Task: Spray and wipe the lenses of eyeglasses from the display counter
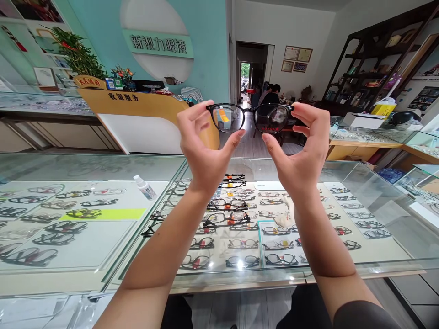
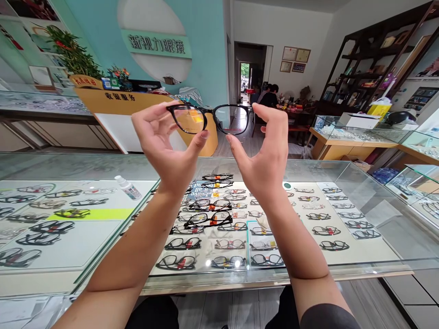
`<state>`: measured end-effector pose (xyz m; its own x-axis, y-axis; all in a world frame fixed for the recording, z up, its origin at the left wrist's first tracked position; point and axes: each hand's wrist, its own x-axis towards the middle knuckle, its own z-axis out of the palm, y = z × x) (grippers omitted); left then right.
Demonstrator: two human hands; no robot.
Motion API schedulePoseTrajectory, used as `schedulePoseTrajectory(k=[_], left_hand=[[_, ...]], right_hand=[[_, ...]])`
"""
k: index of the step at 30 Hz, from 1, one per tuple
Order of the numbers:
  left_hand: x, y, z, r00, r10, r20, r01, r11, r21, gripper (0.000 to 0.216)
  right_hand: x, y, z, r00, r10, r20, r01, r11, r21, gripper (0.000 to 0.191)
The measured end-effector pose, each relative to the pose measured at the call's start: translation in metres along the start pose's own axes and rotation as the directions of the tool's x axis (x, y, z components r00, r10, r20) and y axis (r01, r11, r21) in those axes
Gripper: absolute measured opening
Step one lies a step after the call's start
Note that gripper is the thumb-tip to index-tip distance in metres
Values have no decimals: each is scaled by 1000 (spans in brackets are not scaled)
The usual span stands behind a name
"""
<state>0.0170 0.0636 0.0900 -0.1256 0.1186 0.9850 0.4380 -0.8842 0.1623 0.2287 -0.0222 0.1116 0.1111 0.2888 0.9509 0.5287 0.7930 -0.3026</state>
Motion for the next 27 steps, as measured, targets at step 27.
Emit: schedulePoseTrajectory(k=[27], left_hand=[[4, -6, 8, 993, -62, 103, 66, 997, -39, 111]], right_hand=[[1, -13, 7, 979, -8, -204, 17, 999, 44, 21]])
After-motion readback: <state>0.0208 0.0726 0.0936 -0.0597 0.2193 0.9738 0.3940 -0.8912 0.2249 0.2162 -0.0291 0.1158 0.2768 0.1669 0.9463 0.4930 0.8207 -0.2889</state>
